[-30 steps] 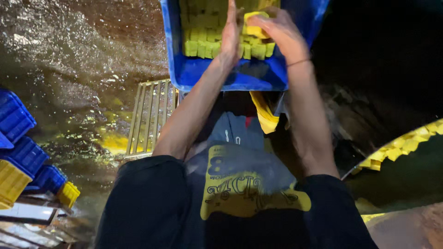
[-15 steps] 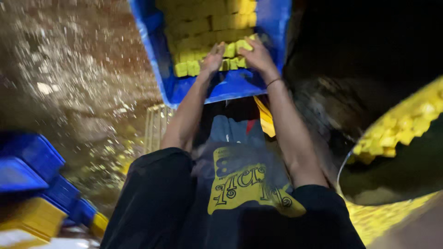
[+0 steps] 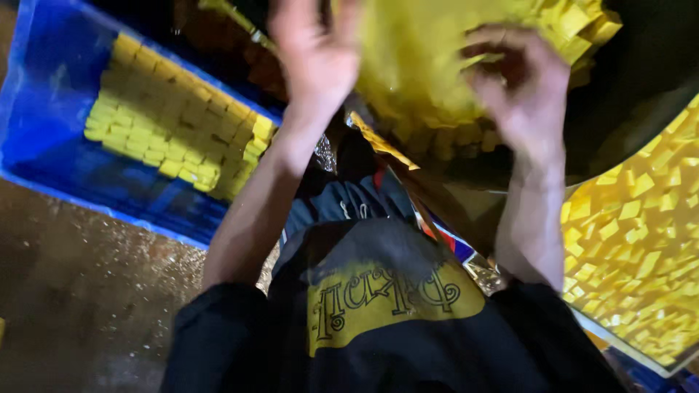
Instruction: The person scoops yellow tofu cubes one at a time from a large vat filled with yellow liquid, briefly holds and turns each cube, and places it into a blue plastic crate. They occasionally reach across to a second vat and continue filling the crate with cubes.
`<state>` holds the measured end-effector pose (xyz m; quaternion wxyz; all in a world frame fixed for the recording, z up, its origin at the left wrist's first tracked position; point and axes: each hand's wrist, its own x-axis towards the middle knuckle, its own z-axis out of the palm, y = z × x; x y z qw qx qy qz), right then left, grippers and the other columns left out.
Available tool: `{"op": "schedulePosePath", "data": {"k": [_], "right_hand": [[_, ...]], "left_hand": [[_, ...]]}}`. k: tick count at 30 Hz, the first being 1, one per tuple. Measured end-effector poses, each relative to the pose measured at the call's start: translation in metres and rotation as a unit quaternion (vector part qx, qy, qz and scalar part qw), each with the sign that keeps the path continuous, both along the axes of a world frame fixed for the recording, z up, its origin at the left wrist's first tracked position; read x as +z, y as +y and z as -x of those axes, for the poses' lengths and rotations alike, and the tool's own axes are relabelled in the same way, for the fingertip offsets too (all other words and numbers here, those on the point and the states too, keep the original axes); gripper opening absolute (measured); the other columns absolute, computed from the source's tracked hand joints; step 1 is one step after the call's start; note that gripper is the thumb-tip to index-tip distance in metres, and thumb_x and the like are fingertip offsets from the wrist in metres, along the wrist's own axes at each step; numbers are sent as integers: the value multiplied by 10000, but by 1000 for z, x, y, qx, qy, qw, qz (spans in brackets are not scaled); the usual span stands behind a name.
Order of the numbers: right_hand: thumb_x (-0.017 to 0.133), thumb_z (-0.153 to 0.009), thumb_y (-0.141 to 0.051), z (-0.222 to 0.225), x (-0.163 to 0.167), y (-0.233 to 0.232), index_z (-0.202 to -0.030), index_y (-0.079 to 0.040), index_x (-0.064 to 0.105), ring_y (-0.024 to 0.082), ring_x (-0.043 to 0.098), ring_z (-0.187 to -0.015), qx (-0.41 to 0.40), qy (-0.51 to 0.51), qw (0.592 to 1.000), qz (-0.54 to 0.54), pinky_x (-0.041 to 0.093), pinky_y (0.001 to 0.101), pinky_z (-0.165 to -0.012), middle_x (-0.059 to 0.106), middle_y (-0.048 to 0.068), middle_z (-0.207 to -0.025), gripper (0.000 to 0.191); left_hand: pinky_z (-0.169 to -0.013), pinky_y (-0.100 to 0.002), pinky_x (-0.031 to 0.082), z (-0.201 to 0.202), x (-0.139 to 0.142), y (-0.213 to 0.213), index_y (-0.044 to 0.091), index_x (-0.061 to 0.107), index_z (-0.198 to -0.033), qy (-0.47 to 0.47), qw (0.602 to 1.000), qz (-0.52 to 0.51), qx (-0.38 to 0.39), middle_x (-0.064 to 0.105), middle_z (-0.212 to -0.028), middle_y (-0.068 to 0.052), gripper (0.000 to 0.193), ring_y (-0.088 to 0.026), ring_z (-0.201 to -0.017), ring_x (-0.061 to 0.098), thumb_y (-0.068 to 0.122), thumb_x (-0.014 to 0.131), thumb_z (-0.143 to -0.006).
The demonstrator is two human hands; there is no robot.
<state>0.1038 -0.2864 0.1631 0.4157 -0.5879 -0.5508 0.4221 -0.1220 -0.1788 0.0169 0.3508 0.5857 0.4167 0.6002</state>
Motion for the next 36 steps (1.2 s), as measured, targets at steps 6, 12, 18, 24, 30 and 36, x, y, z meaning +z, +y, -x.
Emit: {"op": "schedulePosePath", "data": {"k": [6,12,18,24,30,36], "right_hand": [[834,-753,-257,-140,-148,34,-1236,-107,691,321,674,-970,154,-462,873,29,578,431,-843,715,151,-1164,525],[753,-760,-280,-152,-242,16,-1137,-134,727,316,665,-952,269,-582,767,25,556,416,-796,726,141,-1097,406],[696,-878,-281,-161,-253,39,-1133,-91,722,285,675,-975,316,-524,787,84,542,393,-838,725,136,-1108,320],[638,-996,-283,-217,-228,107,-1129,-48,718,253,684,-999,256,-160,941,153,528,370,-879,724,131,-1118,282],[545,-1078,-330,-239,-209,198,-1128,-55,693,179,624,-812,99,-47,959,262,532,351,-709,686,130,-984,316],[582,-1076,-331,-191,-230,251,-1074,-54,682,169,600,-713,10,-311,946,90,524,343,-638,649,111,-882,294]], "left_hand": [[-866,-401,577,-175,-7,29,93,651,-1153,456,785,94,-408,690,-1055,-112,168,-276,-970,704,130,733,-1010],[-874,-442,565,-233,-75,-35,97,667,-1122,543,685,149,-462,637,-1136,-146,214,-318,-1044,639,162,763,-942],[-882,-482,554,-239,-92,-45,102,682,-1091,459,689,195,-526,583,-1217,-181,260,-360,-1118,573,194,793,-874],[-890,-523,542,-218,-96,6,107,698,-1060,505,693,226,-462,530,-1298,-215,307,-402,-1191,508,226,823,-806],[-898,-564,531,-199,-83,86,111,714,-1029,548,750,235,-287,477,-1379,-249,355,-444,-1265,442,258,853,-737],[-906,-605,520,-210,-87,134,116,729,-998,660,711,237,-56,423,-1460,-283,403,-486,-1339,376,290,884,-669]]}}
